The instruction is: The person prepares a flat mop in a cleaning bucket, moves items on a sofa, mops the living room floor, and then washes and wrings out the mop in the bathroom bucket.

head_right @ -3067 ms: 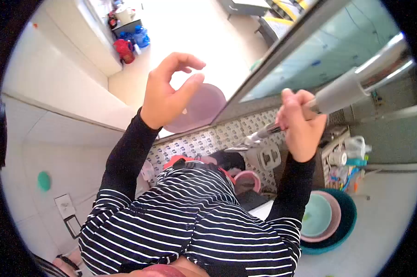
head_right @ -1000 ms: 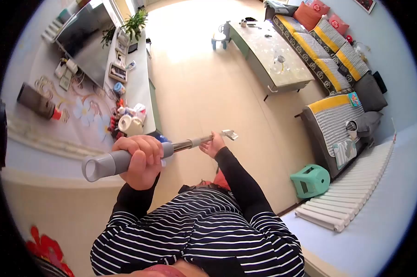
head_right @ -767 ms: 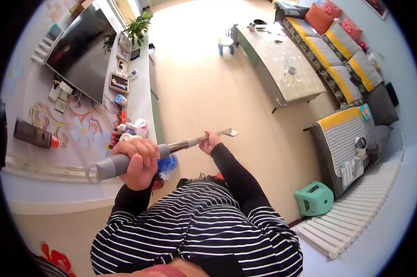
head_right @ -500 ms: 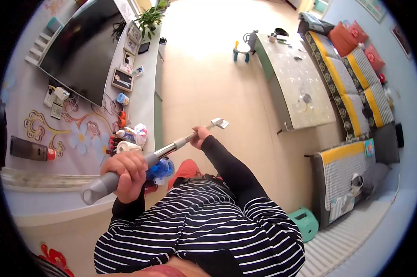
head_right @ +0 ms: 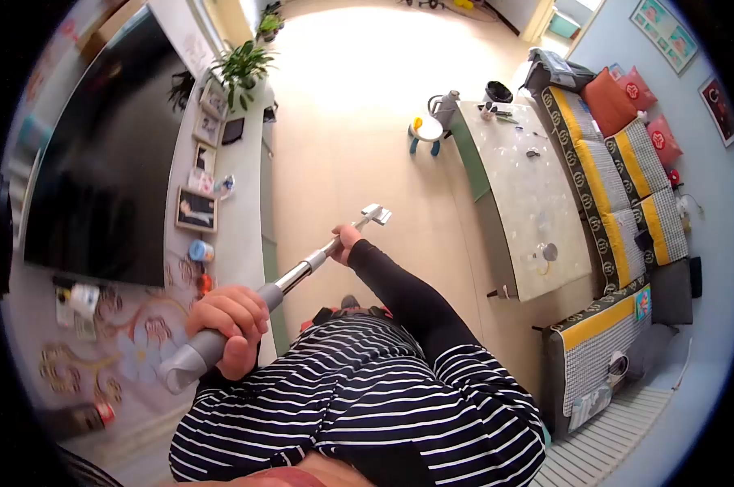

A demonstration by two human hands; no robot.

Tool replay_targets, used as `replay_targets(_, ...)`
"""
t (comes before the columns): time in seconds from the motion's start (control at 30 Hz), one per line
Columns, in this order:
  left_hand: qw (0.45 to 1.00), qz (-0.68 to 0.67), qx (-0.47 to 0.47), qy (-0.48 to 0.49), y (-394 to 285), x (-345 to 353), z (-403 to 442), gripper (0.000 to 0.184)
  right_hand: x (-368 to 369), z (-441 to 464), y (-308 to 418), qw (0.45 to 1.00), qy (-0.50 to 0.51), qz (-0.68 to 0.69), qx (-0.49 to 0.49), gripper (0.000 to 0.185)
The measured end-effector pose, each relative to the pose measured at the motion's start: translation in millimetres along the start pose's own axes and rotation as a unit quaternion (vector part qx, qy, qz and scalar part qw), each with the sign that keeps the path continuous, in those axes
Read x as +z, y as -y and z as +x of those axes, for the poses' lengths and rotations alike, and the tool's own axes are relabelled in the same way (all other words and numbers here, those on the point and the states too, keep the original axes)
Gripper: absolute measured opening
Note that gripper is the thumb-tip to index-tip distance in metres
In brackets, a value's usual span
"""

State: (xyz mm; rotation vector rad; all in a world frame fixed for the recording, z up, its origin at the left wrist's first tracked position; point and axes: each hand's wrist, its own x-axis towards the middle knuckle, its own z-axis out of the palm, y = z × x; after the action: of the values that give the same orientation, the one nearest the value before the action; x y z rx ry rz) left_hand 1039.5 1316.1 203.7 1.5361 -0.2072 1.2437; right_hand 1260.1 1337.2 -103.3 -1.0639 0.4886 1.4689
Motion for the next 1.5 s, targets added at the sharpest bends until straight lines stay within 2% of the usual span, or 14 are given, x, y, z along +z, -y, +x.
replay_targets(0.1,0.999,-0.011,-0.013,0.040,59.0,-7.6,52.5,0.024,23.1,25.9,58.1,0.999,-0.042,0.002,-0.010,0.015)
replay_targets(0.2,0.998,-0.014,-0.020,0.049,124.6,-17.8,96.4,0.025,38.7,77.7,116.0,0.999,-0.034,0.026,-0.004,0.016)
replay_targets(0.43,0.998,0.015,-0.066,-0.002,261.9,-17.1,204.3,0.026,98.4,183.0,263.2,0.999,-0.026,0.036,0.015,0.013)
replay_targets(0.5,0.998,0.028,-0.052,0.001,291.6,-19.3,239.2,0.025,121.7,197.1,306.6,0.999,-0.030,-0.012,0.009,0.013)
replay_targets(0.6,0.994,0.074,-0.061,-0.059,331.6,-32.2,278.9,0.019,157.1,235.2,363.9,0.999,-0.022,-0.033,-0.007,0.012)
replay_targets(0.63,0.994,0.086,-0.039,-0.062,349.6,-38.9,292.0,0.019,168.7,248.1,381.7,0.998,-0.032,-0.046,-0.005,0.012)
replay_targets(0.7,0.984,0.109,-0.021,-0.141,378.3,-49.1,314.9,0.027,193.7,263.3,416.9,0.998,-0.055,-0.038,0.003,0.010)
replay_targets(0.83,0.973,0.123,-0.013,-0.196,447.1,-79.8,365.1,0.027,224.4,318.1,486.7,0.996,-0.060,-0.065,-0.014,0.010)
replay_targets(0.93,0.975,0.118,-0.003,-0.189,516.5,-117.0,403.3,0.026,238.9,381.5,544.0,0.997,-0.058,-0.053,-0.024,0.010)
replay_targets(1.03,0.992,0.059,0.016,-0.114,588.8,-143.9,459.2,0.017,252.1,400.2,615.6,0.996,-0.064,-0.051,-0.039,0.012)
replay_targets(1.17,0.998,-0.009,0.027,-0.051,675.7,-153.5,555.7,0.021,261.7,432.8,711.2,0.996,-0.063,0.016,-0.061,0.010)
replay_targets(1.37,0.995,-0.065,-0.003,0.079,809.9,-125.6,673.0,0.029,244.3,477.5,852.6,0.979,-0.077,0.169,-0.090,0.008)
replay_targets(1.5,0.995,-0.076,-0.012,0.069,904.3,-87.5,721.3,0.028,226.6,499.0,948.1,0.969,-0.107,0.189,-0.118,0.012)
